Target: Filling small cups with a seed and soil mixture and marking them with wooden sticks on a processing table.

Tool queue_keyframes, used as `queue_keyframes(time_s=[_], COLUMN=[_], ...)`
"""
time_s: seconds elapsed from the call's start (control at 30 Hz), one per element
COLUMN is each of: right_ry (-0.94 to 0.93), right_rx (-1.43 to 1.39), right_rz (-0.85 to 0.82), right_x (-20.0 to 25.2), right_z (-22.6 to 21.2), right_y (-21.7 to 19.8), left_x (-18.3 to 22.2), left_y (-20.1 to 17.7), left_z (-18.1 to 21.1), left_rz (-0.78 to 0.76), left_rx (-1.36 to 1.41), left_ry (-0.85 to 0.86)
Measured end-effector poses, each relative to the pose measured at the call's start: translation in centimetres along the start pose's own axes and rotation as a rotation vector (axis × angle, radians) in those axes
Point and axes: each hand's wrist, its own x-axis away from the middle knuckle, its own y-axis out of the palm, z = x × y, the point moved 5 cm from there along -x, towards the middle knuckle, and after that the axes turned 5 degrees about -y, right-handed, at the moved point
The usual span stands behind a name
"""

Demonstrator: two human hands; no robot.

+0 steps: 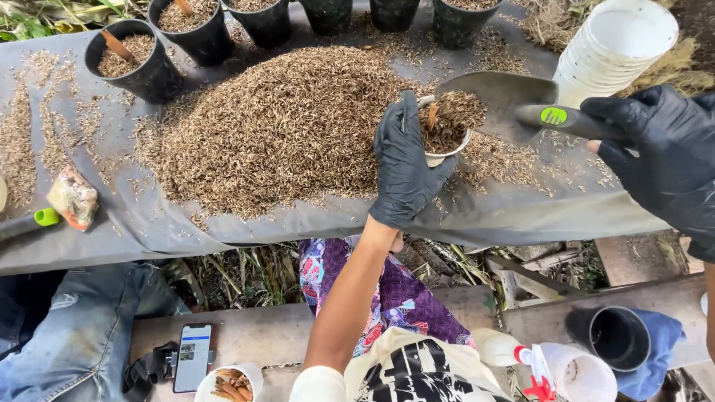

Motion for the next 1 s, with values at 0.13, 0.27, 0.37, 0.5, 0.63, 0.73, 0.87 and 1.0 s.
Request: queue_keyframes(time_s=[0.13, 0.27, 0.37, 0.5, 0.63, 0.73, 0.87, 1.0], right_ry=[-0.003, -0.005, 0.020, 0.141, 0.592, 0.177, 0.218, 0.002], right_rx=[0.057, 0.039, 0.021, 0.391, -0.348, -0.670, -0.318, -0.501], right_rz=[0.012, 0.043, 0.090, -0.076, -0.113, 0.161, 0.071, 0.113], right_x=[0.2, -0.1, -0.8, -3.3, -5.9, -6.2, -4.6, -3.6], right_z=[-0.3, -0.8, -1.4, -3.5, -5.0, -6.9, -6.1, -6.8], right_y=[-0.1, -0.8, -1.1, -1.9, -0.1, 0.4, 1.1, 1.7], left_x=[-0.1, -0.3, -0.6, -0.6, 0.2, 0.5, 0.4, -0.1], left_y=[0.0, 0.7, 0.7, -0.7, -2.3, -2.8, -2.8, -0.4], left_z=[0.2, -0.1, -0.2, -0.7, 0.3, 0.5, 0.0, -0.4], left_rz=[-0.010, -0.086, -0.056, 0.003, 0.030, -0.004, 0.017, -0.084], left_rx=[0.022, 0.038, 0.114, 0.221, 0.221, 0.241, 0.104, -0.125], left_ry=[0.026, 0.015, 0.007, -0.079, -0.046, -0.012, 0.004, 0.009])
